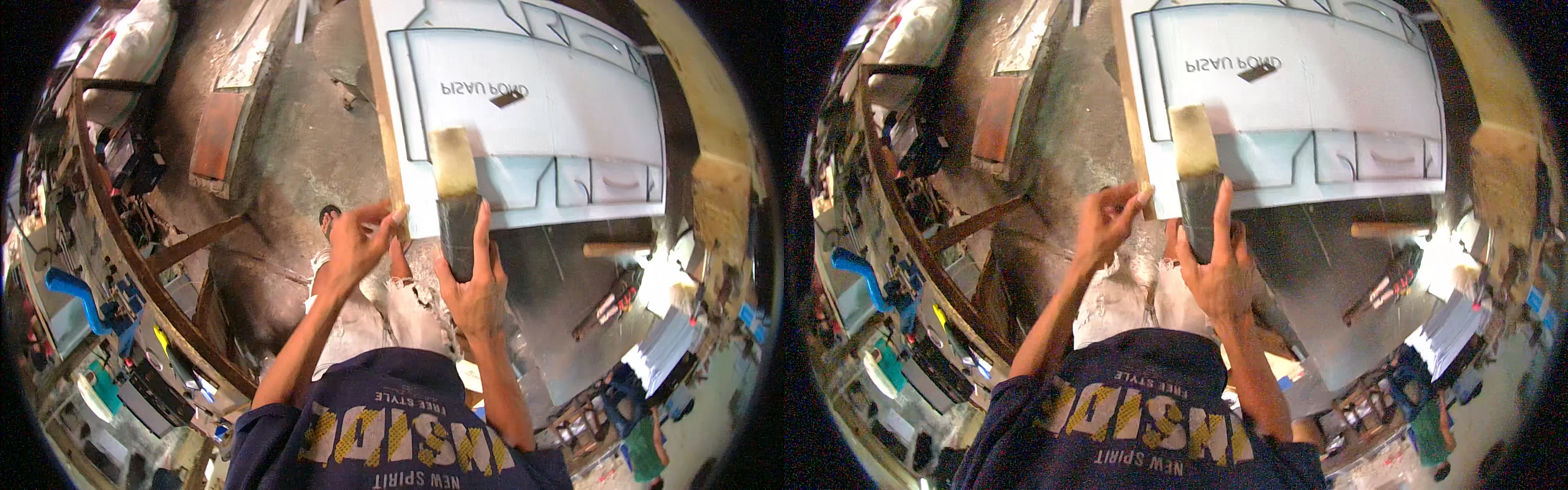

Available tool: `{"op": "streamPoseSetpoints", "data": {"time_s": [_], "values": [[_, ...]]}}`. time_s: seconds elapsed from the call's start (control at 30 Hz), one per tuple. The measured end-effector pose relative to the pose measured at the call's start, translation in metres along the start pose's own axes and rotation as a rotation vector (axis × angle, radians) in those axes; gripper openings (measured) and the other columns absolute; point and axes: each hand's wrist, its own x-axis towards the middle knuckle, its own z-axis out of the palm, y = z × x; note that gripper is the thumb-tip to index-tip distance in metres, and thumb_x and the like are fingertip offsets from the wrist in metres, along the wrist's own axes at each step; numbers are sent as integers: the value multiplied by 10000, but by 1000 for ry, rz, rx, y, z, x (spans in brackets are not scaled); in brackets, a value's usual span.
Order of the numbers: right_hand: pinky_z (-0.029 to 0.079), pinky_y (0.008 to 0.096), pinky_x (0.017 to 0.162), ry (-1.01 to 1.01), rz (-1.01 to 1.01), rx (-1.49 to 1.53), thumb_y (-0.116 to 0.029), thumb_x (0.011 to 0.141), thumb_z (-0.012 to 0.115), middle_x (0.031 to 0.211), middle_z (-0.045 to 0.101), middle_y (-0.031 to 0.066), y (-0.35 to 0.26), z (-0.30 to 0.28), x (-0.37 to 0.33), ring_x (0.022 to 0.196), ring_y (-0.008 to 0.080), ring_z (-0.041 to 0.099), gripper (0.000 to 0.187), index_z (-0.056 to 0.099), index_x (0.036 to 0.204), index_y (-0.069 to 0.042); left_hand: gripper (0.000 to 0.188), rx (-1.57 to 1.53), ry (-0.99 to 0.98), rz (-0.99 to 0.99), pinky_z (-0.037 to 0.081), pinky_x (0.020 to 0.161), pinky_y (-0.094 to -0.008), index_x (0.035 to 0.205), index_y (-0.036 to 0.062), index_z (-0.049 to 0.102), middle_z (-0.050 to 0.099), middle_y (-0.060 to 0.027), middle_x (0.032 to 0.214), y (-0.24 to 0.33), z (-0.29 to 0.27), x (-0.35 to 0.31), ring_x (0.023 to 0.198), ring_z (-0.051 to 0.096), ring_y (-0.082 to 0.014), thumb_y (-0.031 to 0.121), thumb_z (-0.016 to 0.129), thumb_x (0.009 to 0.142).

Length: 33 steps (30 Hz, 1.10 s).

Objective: The person prepares packaging materials by using a metal strip to measure and guide the scoring of a large white board, then uses a hammer and a block to press along the scored lines before trimming a small piece on a grinder.

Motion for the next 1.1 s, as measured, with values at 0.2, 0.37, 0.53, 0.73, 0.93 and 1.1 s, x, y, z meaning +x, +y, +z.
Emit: {"op": "streamPoseSetpoints", "data": {"time_s": [0.2,0.37,0.53,0.73,0.93,1.1], "values": [[409,416,1075,213,315,368,-206,822,778,1398,504,253,14,-80,-55,1281,340,509,768,418,1451,48,301,-20,-132,-1,552,719,-314,1014,-33,690,729,-96,847,17,-35,29,789,680,-144,245,741,910],[473,412,928,318,432,-283,-140,659,848,1123,600,137,58,-183,-115,1061,290,598,666,596,1263,-13,252,74,-215,37,548,678,-316,903,-60,658,723,-106,816,13,-6,10,789,696,-152,164,770,874],[480,386,940,709,452,-35,-101,661,822,1140,606,92,83,-199,-109,1053,226,608,601,574,1205,-33,237,-220,-309,-146,577,678,-298,965,-64,667,725,-121,835,-16,111,-75,770,717,-163,110,791,863],[473,346,968,1116,70,585,-79,792,693,1083,630,79,152,-175,-86,1038,180,607,368,577,1132,2,239,-162,-1119,-26,573,782,-360,1054,7,733,754,-118,947,76,149,-132,845,720,-210,119,764,846],[446,426,999,1128,142,508,-90,840,536,996,663,174,140,-198,-99,970,296,632,393,536,1206,51,223,-402,-1559,895,534,740,-444,1112,34,676,692,-135,1012,242,65,-107,860,672,-324,63,676,891],[412,437,1027,993,-222,853,-136,797,574,1071,599,189,73,-229,-100,1074,313,581,433,562,1172,80,241,-320,-1437,984,526,804,-412,1153,28,668,688,-132,1083,234,35,-67,941,664,-285,94,649,922]]}}
